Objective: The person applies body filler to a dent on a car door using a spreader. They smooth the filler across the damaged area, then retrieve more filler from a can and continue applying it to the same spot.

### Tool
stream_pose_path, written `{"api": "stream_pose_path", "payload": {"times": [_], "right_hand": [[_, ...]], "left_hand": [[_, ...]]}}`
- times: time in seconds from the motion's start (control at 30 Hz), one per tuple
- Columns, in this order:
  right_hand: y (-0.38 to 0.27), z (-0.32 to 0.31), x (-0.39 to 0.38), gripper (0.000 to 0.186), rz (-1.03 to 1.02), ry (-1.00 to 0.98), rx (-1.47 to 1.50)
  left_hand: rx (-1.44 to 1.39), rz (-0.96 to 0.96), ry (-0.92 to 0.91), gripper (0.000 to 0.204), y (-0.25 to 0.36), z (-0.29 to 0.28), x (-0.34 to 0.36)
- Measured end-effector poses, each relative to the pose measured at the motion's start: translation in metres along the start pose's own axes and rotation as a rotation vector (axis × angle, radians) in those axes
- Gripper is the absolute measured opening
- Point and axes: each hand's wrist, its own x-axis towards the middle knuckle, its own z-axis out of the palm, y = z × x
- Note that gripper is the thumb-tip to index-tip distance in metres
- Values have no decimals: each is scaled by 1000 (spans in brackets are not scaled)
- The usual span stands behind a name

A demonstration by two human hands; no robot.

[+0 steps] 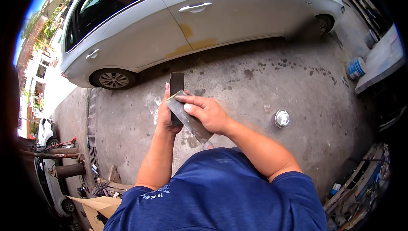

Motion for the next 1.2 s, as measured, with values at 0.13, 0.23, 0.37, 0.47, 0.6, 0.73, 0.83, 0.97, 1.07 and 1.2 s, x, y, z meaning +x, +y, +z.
{"api": "stream_pose_path", "payload": {"times": [0.13,0.23,0.37,0.47,0.6,0.73,0.83,0.97,1.07,1.2], "right_hand": [[16,13,-20,38,51,-2,56],[-25,-8,14,38,83,143,227],[-22,-15,11,38,-6,178,243],[29,-10,-21,39,-44,105,-5],[9,-17,4,38,-9,257,301],[-28,-46,27,38,-106,350,347],[-7,-52,10,38,-161,368,138],[21,-41,-19,40,-149,425,-44],[28,-19,-36,38,-117,246,-252],[35,2,-31,37,16,133,-156]], "left_hand": [[245,134,122,53,-2,-7,9],[460,362,67,55,-9,-6,0],[924,812,286,51,2,4,-4],[1033,923,385,50,11,5,-5],[1208,1038,249,52,4,-5,-9],[1119,973,152,55,0,-13,-8],[718,759,108,59,-1,-24,-2],[160,554,60,38,11,-18,-4],[-115,533,15,29,8,-15,-10],[-239,519,-177,31,5,-1,-17]]}}
